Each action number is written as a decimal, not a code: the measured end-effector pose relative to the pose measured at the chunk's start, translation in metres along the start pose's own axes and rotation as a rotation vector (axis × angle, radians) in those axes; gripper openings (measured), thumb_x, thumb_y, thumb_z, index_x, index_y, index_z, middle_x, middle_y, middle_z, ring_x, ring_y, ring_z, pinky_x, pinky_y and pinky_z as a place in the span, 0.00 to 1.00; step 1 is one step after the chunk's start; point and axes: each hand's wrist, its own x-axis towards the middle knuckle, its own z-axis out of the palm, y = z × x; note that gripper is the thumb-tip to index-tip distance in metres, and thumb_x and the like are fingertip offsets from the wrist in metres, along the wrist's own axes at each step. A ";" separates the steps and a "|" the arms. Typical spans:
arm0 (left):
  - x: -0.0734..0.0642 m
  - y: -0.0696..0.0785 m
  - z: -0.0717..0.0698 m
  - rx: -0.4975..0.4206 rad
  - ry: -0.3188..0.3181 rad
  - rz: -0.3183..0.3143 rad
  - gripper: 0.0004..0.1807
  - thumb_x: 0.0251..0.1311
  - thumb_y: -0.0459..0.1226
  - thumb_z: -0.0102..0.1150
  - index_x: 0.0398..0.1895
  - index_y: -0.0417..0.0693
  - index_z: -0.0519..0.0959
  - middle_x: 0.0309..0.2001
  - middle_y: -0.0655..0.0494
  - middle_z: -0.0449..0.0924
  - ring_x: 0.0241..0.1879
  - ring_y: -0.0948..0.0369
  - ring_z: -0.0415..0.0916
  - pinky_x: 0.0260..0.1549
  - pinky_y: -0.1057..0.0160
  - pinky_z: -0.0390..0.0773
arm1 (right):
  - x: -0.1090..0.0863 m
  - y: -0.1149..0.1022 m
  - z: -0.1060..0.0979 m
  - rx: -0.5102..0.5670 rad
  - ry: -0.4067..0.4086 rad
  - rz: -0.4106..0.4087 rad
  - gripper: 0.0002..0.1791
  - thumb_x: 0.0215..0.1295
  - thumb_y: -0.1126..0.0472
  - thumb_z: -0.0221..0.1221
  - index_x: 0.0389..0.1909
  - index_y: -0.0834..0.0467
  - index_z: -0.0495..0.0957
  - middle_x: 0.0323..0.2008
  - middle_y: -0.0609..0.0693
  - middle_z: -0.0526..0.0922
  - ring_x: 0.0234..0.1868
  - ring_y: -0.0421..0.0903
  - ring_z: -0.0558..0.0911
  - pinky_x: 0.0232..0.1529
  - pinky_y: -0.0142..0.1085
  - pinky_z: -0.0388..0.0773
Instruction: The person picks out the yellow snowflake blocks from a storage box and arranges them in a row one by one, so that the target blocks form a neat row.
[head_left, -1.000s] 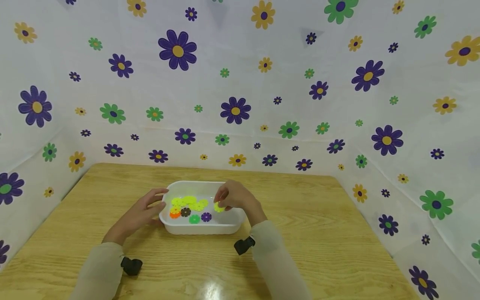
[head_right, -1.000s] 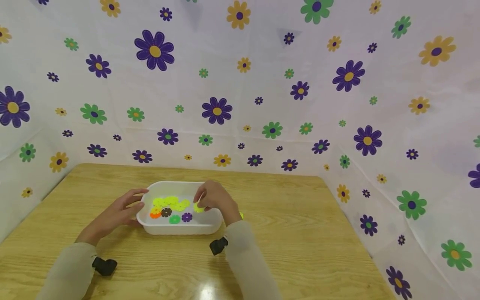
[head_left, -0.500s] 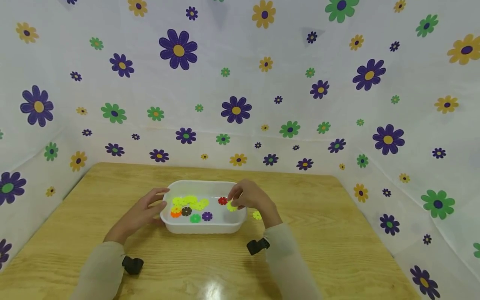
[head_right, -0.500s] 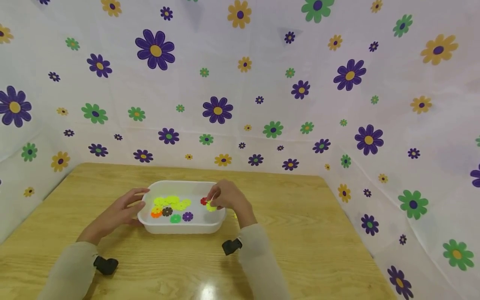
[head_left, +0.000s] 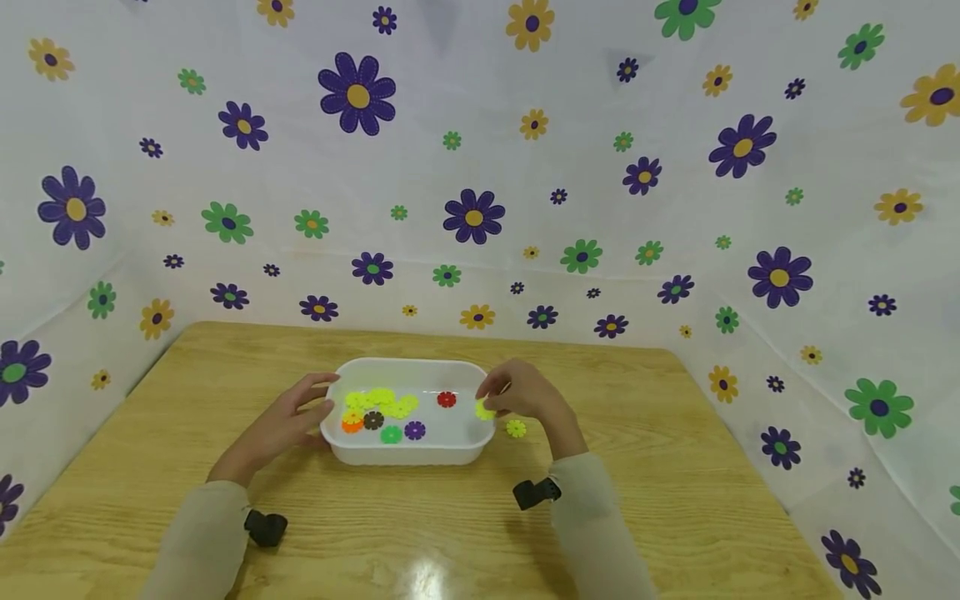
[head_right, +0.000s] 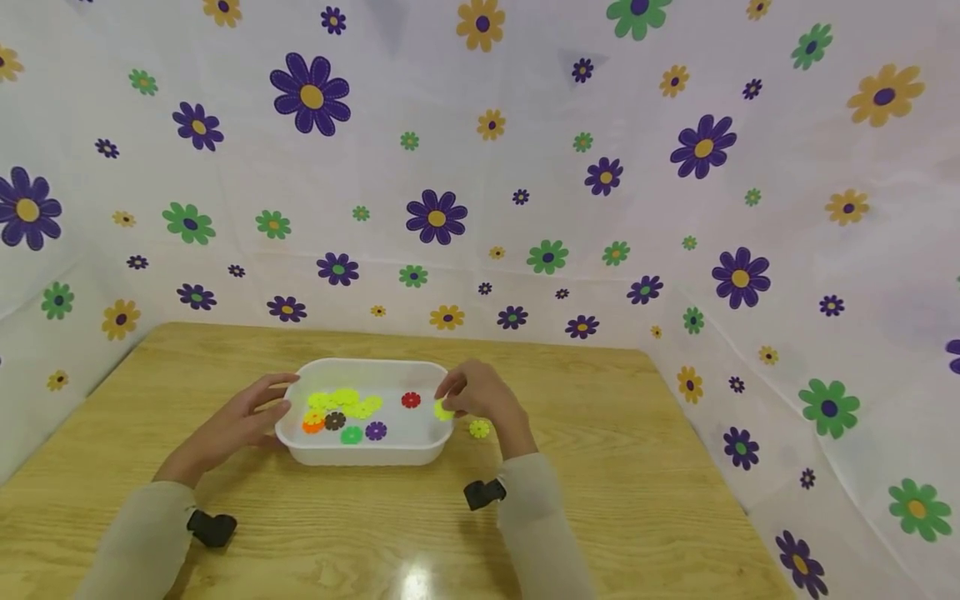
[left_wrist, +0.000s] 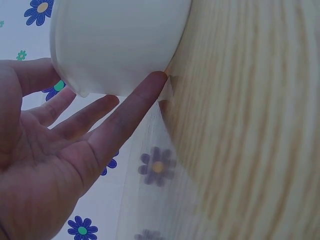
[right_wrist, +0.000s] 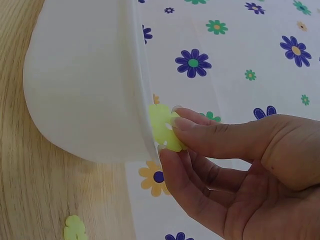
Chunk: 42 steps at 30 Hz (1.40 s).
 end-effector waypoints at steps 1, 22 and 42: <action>0.000 0.000 0.000 0.001 0.000 0.000 0.33 0.79 0.46 0.50 0.81 0.51 0.53 0.80 0.29 0.48 0.75 0.27 0.57 0.51 0.45 0.88 | -0.001 0.002 -0.002 0.003 0.001 -0.003 0.04 0.66 0.69 0.66 0.38 0.60 0.88 0.38 0.55 0.86 0.35 0.48 0.85 0.47 0.46 0.90; 0.001 -0.001 -0.001 -0.020 -0.001 0.009 0.33 0.79 0.46 0.50 0.80 0.52 0.53 0.80 0.29 0.48 0.74 0.27 0.57 0.50 0.44 0.88 | -0.011 0.047 -0.030 0.035 0.031 0.047 0.06 0.67 0.71 0.63 0.42 0.65 0.86 0.40 0.58 0.88 0.35 0.48 0.88 0.44 0.42 0.90; 0.000 -0.001 0.000 -0.027 0.006 0.020 0.32 0.79 0.43 0.49 0.80 0.48 0.54 0.80 0.28 0.48 0.74 0.26 0.56 0.51 0.43 0.87 | -0.009 0.070 -0.029 0.025 0.059 0.088 0.07 0.68 0.72 0.62 0.43 0.65 0.86 0.41 0.60 0.88 0.34 0.46 0.85 0.43 0.41 0.90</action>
